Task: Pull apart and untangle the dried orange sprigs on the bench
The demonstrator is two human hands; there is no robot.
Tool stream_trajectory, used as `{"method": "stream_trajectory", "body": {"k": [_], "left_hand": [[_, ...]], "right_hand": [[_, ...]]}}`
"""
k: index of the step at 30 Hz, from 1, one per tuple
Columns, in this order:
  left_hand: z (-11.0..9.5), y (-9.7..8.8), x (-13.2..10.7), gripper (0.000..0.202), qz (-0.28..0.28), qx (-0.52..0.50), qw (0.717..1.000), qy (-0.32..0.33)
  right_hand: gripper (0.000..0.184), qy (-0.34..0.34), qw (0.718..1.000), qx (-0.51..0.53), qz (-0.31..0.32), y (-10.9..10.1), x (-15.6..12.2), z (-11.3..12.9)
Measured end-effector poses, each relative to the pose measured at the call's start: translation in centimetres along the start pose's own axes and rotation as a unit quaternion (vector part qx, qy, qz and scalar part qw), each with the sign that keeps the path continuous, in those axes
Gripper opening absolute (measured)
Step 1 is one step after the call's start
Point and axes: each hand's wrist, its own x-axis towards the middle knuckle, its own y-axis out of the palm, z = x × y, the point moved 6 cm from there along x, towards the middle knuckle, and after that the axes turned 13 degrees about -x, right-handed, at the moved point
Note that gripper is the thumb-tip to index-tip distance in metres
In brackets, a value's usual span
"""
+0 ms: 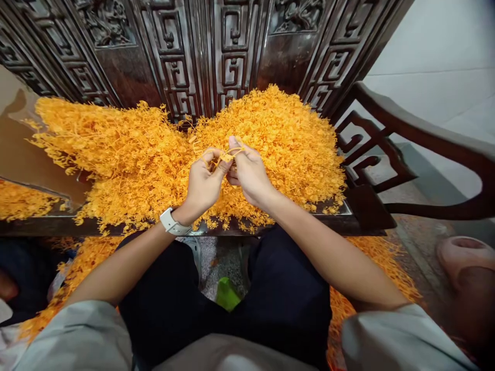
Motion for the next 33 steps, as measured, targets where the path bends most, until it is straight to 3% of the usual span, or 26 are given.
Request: {"method": "stream_trajectory", "body": {"k": [2,8,12,17,23,25,27,30,33], "left_hand": [[-0.1,-0.2,0.1,0.025,-0.015,0.001,1.000,-0.008],[0.3,0.4,-0.4,0.029,-0.029,-0.127,0.967,-0.219],[-0.3,0.5,-0.4,0.027,-0.017,-0.168,0.954,-0.248],[0.2,1.3,-0.9,0.018,0.097,-0.215,0.915,-0.328],[0.8,1.3,-0.5,0.015,0.091,-0.242,0.903,-0.342],[0.7,1.3,-0.6,0.015,0.102,-0.250,0.894,-0.358],[-0.3,0.9,-0.5,0.017,0.123,-0.252,0.894,-0.349],[-2.5,-0.7,0.2,0.020,0.111,-0.219,0.932,-0.265],[-3.0,-2.8,1.0,0.028,0.050,-0.151,0.964,-0.213]], "right_hand": [[0.042,0.008,1.000,-0.003,0.010,0.0,0.0,0.1],[0.054,0.075,0.994,0.025,0.077,0.5,0.1,-0.9],[0.060,0.105,0.989,0.036,0.100,0.0,0.1,-0.5],[0.065,0.045,0.995,0.032,0.082,-1.9,0.1,1.8],[0.065,0.005,1.000,-0.015,0.026,-2.3,0.6,2.4],[0.061,-0.012,0.999,-0.029,-0.016,-3.6,1.5,2.4],[0.059,-0.047,0.995,-0.043,-0.081,-6.5,2.6,2.7],[0.058,-0.111,0.969,-0.083,-0.206,-11.8,3.8,3.4],[0.052,-0.172,0.940,-0.183,-0.231,-14.0,4.9,4.0]]}}
